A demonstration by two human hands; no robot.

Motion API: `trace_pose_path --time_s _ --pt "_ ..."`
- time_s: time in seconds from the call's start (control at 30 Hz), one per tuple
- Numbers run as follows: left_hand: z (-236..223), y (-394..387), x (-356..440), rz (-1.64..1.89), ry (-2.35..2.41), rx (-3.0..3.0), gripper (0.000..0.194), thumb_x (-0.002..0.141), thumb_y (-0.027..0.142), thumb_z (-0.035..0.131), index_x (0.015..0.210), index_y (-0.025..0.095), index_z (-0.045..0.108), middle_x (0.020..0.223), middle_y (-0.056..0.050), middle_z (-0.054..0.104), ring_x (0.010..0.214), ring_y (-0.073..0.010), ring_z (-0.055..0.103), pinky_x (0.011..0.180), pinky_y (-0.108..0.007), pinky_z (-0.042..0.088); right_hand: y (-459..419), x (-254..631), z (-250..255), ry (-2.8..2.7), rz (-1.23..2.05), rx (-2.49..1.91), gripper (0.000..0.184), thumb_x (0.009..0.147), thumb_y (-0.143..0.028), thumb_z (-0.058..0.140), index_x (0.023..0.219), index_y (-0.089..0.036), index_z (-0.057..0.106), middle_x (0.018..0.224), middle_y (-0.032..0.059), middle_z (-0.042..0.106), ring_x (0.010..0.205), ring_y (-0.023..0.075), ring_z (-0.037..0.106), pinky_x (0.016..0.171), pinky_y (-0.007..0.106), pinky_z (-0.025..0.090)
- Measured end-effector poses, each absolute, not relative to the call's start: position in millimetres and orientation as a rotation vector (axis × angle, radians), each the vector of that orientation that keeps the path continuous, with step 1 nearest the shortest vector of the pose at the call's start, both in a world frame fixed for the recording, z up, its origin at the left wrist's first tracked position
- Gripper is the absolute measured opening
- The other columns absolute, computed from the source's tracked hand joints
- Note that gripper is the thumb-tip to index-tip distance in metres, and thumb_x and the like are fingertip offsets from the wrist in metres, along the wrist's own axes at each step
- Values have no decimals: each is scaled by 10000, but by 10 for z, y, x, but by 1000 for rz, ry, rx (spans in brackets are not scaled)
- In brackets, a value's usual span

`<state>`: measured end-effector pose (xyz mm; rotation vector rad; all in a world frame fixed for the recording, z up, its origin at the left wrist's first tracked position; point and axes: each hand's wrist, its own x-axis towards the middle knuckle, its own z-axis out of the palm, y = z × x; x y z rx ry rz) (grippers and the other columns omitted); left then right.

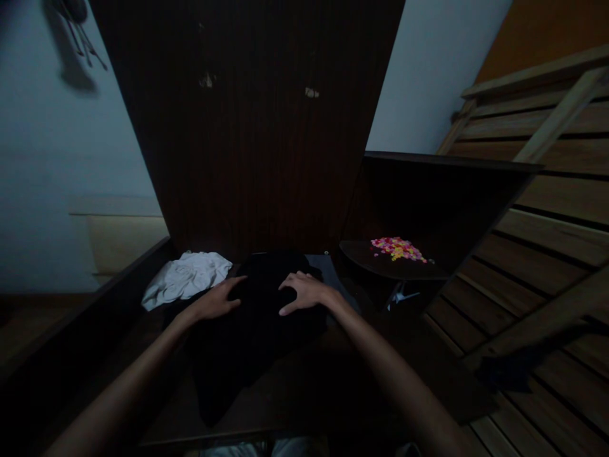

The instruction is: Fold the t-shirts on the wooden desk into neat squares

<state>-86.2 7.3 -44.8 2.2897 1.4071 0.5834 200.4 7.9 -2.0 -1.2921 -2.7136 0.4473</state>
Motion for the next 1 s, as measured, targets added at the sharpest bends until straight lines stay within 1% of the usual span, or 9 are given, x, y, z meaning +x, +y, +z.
trace_pose_path --time_s 0.1,0.17,0.27,0.4,0.53,0.67,0.8,0.9,1.0 --pt "-524 93 -834 651 1296 2145 700 730 276 568 1405 135 449 1378 -168 570 1245 -282 565 1060 -439 438 -21 1866 -205 -2693 181 -1359 223 785 -354 700 964 -223 692 1168 107 627 1085 322 552 964 495 400" --pt "-547 67 -820 747 1235 2062 689 737 314 606 1393 164 457 1313 -148 612 1183 -267 601 1029 -443 461 -7 1849 -267 -2635 67 -1341 89 839 -238 588 873 -222 668 1059 99 658 1001 289 590 925 445 411" --pt "-558 1 -822 827 1209 1918 736 738 426 673 1398 188 451 1204 -122 660 1113 -253 631 986 -442 488 113 1973 -203 -2310 60 -1438 155 868 -216 473 889 -214 627 907 83 674 861 242 619 807 349 427" --pt "-554 -55 -823 848 1251 1818 931 666 474 753 1461 163 380 1332 -177 595 1061 -254 644 939 -438 513 350 2350 36 -1500 58 -1508 202 870 -293 380 855 -211 564 781 41 638 768 200 593 712 280 422" --pt "-526 -60 -732 813 1123 1837 759 663 328 748 1363 155 514 1324 -170 619 1165 -272 610 1019 -465 460 485 2679 124 -1114 88 -1400 262 862 -384 344 732 -223 503 723 13 610 764 182 573 697 256 427" --pt "-450 -116 -549 778 1061 1915 606 664 162 651 1268 170 599 1248 -115 674 1141 -243 632 1018 -416 468 493 2750 26 -1115 191 -1435 264 841 -422 403 715 -227 530 760 39 663 835 217 613 755 295 454" --pt "-374 -242 -404 606 1155 2088 611 665 173 607 1276 186 601 1159 -80 705 1033 -233 668 914 -356 520 488 2650 -78 -1204 410 -1431 253 846 -423 445 857 -215 588 871 65 718 937 228 654 863 339 468" --pt "-349 -325 -365 459 1194 2190 611 681 229 601 1289 172 590 1095 -77 712 959 -233 680 834 -325 529 445 2544 -129 -1461 640 -1475 358 868 -490 458 976 -192 626 961 75 726 970 216 662 899 353 467" --pt "-332 -367 -357 371 1188 2234 477 687 227 569 1151 182 666 991 -61 728 872 -219 682 761 -293 513 349 2418 -178 -1758 619 -1632 556 787 -599 604 1150 -179 627 1152 115 683 1039 231 642 902 364 473"
